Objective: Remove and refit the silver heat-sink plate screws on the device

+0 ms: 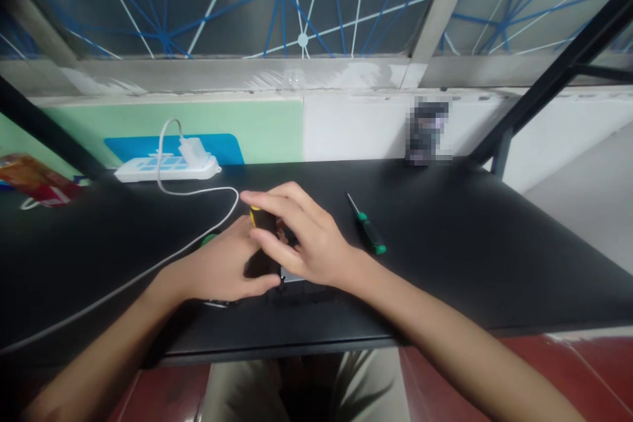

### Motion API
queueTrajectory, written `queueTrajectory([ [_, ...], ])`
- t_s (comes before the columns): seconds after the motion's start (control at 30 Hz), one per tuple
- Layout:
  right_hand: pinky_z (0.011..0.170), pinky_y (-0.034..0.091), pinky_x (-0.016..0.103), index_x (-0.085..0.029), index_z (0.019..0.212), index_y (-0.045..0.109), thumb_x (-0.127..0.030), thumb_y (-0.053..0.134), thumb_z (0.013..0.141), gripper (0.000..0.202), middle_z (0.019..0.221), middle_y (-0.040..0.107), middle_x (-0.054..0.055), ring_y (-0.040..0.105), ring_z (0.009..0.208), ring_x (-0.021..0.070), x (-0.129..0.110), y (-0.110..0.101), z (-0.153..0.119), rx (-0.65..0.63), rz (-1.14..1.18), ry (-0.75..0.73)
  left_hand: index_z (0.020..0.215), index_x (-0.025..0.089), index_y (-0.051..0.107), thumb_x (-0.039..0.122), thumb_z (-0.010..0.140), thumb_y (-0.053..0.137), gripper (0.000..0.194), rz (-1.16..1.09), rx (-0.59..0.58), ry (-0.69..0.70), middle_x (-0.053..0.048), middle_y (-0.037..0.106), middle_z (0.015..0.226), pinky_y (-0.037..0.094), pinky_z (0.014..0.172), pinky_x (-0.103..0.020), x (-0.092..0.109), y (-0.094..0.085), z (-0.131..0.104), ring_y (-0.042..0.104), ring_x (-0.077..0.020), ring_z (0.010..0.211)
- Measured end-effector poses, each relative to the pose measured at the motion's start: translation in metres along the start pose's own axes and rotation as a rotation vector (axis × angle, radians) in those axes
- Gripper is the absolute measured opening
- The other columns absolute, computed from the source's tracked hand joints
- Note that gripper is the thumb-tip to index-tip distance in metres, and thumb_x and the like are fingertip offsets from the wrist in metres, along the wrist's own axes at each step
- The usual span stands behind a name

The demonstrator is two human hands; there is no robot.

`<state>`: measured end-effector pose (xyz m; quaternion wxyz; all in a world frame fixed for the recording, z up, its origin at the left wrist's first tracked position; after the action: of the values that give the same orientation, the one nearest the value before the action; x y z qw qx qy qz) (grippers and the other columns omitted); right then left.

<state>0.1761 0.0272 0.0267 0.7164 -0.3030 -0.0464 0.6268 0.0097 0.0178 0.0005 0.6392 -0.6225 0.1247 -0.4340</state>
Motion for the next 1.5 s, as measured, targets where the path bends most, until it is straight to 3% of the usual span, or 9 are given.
queueTrajectory([
  [0.13, 0.059, 0.057, 0.028, -0.033, 0.139, 0.05, -0.015, 0.067, 0.089, 0.056, 0.106, 0.06, 0.006, 0.059, 0.087, 0.0171, 0.003, 0.002, 0.0, 0.066, -0.021, 0.0, 0.134, 0.021, 0.054, 0.069, 0.072, 0.078, 0.082, -0.026, -0.034, 0.005, -0.015, 0.057, 0.132, 0.04, 0.105, -0.059, -0.003, 0.007, -0.003, 0.051, -0.0387, 0.119],
  [0.37, 0.067, 0.059, 0.031, -0.031, 0.13, 0.056, -0.021, 0.077, 0.084, 0.052, 0.099, 0.061, 0.004, 0.062, 0.084, 0.0164, 0.002, 0.0, -0.001, 0.15, 0.056, -0.009, 0.144, 0.018, 0.047, 0.077, 0.066, 0.076, 0.102, 0.024, -0.069, 0.049, -0.017, 0.056, 0.136, 0.029, 0.112, -0.059, 0.001, 0.013, -0.003, 0.051, -0.0413, 0.124],
  [0.5, 0.069, 0.06, 0.032, -0.027, 0.128, 0.058, -0.014, 0.071, 0.087, 0.045, 0.1, 0.067, 0.005, 0.067, 0.086, 0.0169, 0.0, 0.0, -0.001, 0.16, 0.11, 0.027, 0.144, 0.017, 0.045, 0.075, 0.065, 0.08, 0.104, 0.069, -0.091, 0.072, -0.019, 0.056, 0.137, 0.026, 0.114, -0.06, 0.001, 0.017, -0.002, 0.05, -0.043, 0.127],
  [0.6, 0.077, 0.063, 0.036, -0.025, 0.131, 0.055, -0.011, 0.058, 0.093, 0.041, 0.111, 0.069, 0.008, 0.071, 0.094, 0.0179, 0.0, 0.003, -0.003, 0.103, 0.23, 0.107, 0.146, 0.017, 0.042, 0.073, 0.066, 0.08, 0.105, 0.073, -0.093, 0.078, -0.02, 0.054, 0.14, 0.024, 0.115, -0.061, -0.001, 0.021, -0.002, 0.047, -0.0437, 0.131],
  [0.7, 0.08, 0.065, 0.04, -0.025, 0.128, 0.057, -0.014, 0.052, 0.095, 0.035, 0.12, 0.066, 0.01, 0.071, 0.095, 0.0179, -0.001, 0.003, -0.004, 0.104, 0.291, 0.09, 0.15, 0.017, 0.038, 0.075, 0.069, 0.077, 0.106, 0.055, -0.085, 0.079, -0.021, 0.051, 0.143, 0.021, 0.116, -0.062, -0.003, 0.023, -0.003, 0.043, -0.0441, 0.136],
  [0.83, 0.074, 0.064, 0.037, -0.02, 0.123, 0.062, -0.014, 0.054, 0.093, 0.032, 0.112, 0.063, 0.01, 0.07, 0.091, 0.0179, -0.003, 0.002, -0.003, 0.142, 0.218, 0.028, 0.147, 0.018, 0.042, 0.076, 0.071, 0.074, 0.101, 0.044, -0.108, 0.058, -0.02, 0.048, 0.146, 0.023, 0.117, -0.062, -0.002, 0.022, -0.003, 0.041, -0.0441, 0.138],
  [1.13, 0.083, 0.062, 0.04, -0.021, 0.135, 0.055, -0.015, 0.049, 0.097, 0.039, 0.116, 0.07, 0.011, 0.07, 0.098, 0.0182, -0.004, 0.005, -0.002, 0.083, 0.253, 0.041, 0.144, 0.016, 0.046, 0.077, 0.074, 0.071, 0.096, 0.04, -0.13, 0.065, -0.022, 0.048, 0.145, 0.024, 0.117, -0.062, -0.001, 0.021, -0.002, 0.035, -0.0448, 0.142],
  [1.33, 0.07, 0.061, 0.034, -0.026, 0.119, 0.067, -0.022, 0.076, 0.084, 0.036, 0.099, 0.06, 0.005, 0.065, 0.085, 0.0165, -0.004, 0.003, -0.005, 0.172, 0.201, 0.04, 0.15, 0.018, 0.041, 0.075, 0.072, 0.073, 0.102, 0.052, -0.135, 0.041, -0.019, 0.052, 0.143, 0.028, 0.115, -0.062, 0.0, 0.021, -0.002, 0.047, -0.0435, 0.132],
  [1.5, 0.073, 0.063, 0.038, -0.026, 0.129, 0.063, -0.01, 0.06, 0.091, 0.041, 0.106, 0.07, 0.006, 0.069, 0.09, 0.0185, -0.004, 0.003, -0.009, 0.196, 0.25, 0.057, 0.149, 0.018, 0.04, 0.076, 0.074, 0.071, 0.1, 0.042, -0.131, 0.061, -0.02, 0.049, 0.146, 0.03, 0.115, -0.06, -0.001, 0.021, -0.001, 0.043, -0.0433, 0.136],
])
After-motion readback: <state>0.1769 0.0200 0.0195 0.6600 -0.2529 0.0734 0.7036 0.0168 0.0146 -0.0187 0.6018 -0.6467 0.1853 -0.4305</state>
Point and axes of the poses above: each hand's wrist, its own z-axis towards the middle knuckle, its own y-axis out of the palm, x = y × z, the point moved 3 cm from there along z, towards the middle knuckle
